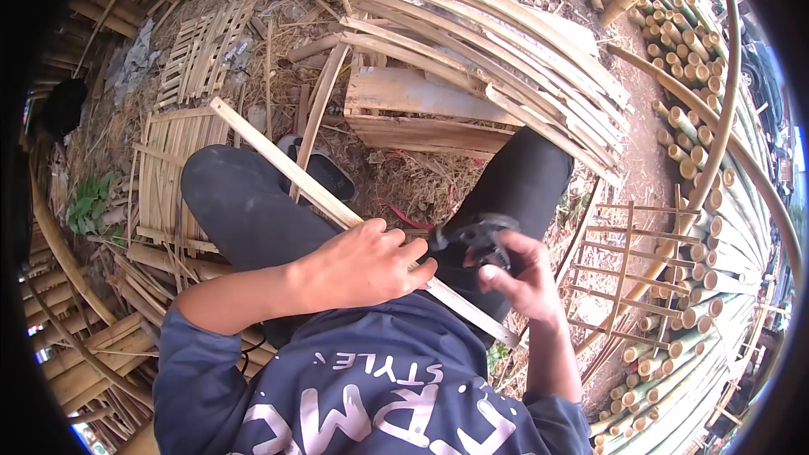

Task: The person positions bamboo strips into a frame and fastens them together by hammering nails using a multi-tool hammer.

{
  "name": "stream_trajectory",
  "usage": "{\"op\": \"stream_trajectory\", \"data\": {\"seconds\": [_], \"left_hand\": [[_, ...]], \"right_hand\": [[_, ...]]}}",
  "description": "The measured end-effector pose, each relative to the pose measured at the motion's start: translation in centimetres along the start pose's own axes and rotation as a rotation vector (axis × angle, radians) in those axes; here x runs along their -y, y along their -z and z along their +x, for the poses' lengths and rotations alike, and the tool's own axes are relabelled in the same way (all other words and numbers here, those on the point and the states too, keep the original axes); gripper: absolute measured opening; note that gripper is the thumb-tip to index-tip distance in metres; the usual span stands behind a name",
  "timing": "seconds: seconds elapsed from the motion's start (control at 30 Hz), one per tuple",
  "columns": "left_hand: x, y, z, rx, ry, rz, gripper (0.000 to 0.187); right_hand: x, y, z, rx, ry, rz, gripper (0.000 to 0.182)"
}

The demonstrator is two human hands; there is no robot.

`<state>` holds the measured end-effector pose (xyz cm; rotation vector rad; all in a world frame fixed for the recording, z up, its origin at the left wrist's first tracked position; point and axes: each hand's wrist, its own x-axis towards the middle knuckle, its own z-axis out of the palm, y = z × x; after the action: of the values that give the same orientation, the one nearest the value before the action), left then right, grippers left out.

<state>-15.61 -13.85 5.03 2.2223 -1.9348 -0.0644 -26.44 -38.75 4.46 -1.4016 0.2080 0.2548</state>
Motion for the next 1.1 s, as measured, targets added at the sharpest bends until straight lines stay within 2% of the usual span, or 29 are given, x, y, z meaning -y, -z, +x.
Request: {"op": "stream_trajectory", "data": {"seconds": [0.07,0.1,0.13,0.2,0.27,0.3,0.37,0.4,0.47,0.5,0.57,0.6,0.7,0.8,0.93,1.1], "left_hand": [[0.2,-0.2,-0.1,-0.024,-0.026,0.003,0.016],[0.3,-0.3,-0.2,-0.033,-0.041,-0.012,0.016],[0.5,-0.4,-0.2,-0.042,-0.056,-0.025,0.016],[0.9,-1.0,-0.3,-0.032,-0.028,-0.087,0.016],[1.3,-2.0,-0.4,0.007,0.061,-0.189,0.016],[1.5,-1.9,-0.5,-0.018,-0.009,-0.107,0.017],[2.1,-2.1,-0.5,-0.03,-0.021,-0.077,0.018],[2.5,-2.2,-0.5,-0.035,-0.024,-0.061,0.019],[3.3,-2.0,-0.2,-0.041,-0.028,-0.036,0.016],[3.9,-1.7,0.0,-0.027,-0.032,-0.028,0.015],[4.3,-1.2,0.5,-0.01,-0.025,-0.049,0.013],[4.5,-1.2,0.7,-0.047,-0.022,-0.05,0.013],[4.5,-1.7,1.3,-0.129,0.013,-0.052,0.015],[4.7,-2.1,1.8,-0.291,-0.02,0.031,0.016],[4.7,-2.5,2.2,-0.364,-0.008,0.099,0.015],[4.9,-2.4,2.2,-0.347,0.0,0.054,0.01]], "right_hand": [[0.2,-0.8,0.4,0.034,0.024,-0.17,0.043],[-0.1,-0.4,0.6,0.167,0.022,-0.142,0.039],[-0.5,-0.7,0.9,0.191,0.091,-0.122,0.037],[-1.1,-0.7,0.8,0.238,0.04,-0.06,0.035],[-2.1,0.3,0.3,0.35,-0.145,0.026,0.035],[-2.4,0.2,0.3,0.369,-0.154,0.049,0.036],[-2.9,0.1,0.5,0.402,-0.204,0.064,0.036],[-2.9,-0.4,0.3,0.317,-0.319,0.088,0.041],[-3.6,-0.9,1.2,0.472,-0.23,0.123,0.035],[-3.5,-1.6,1.1,0.413,-0.347,0.267,0.031],[-5.1,-1.9,1.3,0.414,-0.279,0.265,0.033],[-5.6,-2.1,1.4,0.419,-0.239,0.285,0.035],[-6.0,-2.2,1.1,0.366,-0.325,0.606,0.038],[-6.4,-2.0,0.8,0.309,-0.362,0.756,0.037],[-6.3,-1.8,1.0,0.304,-0.376,0.817,0.041],[-6.5,-1.6,1.1,0.297,-0.386,0.841,0.045]]}}
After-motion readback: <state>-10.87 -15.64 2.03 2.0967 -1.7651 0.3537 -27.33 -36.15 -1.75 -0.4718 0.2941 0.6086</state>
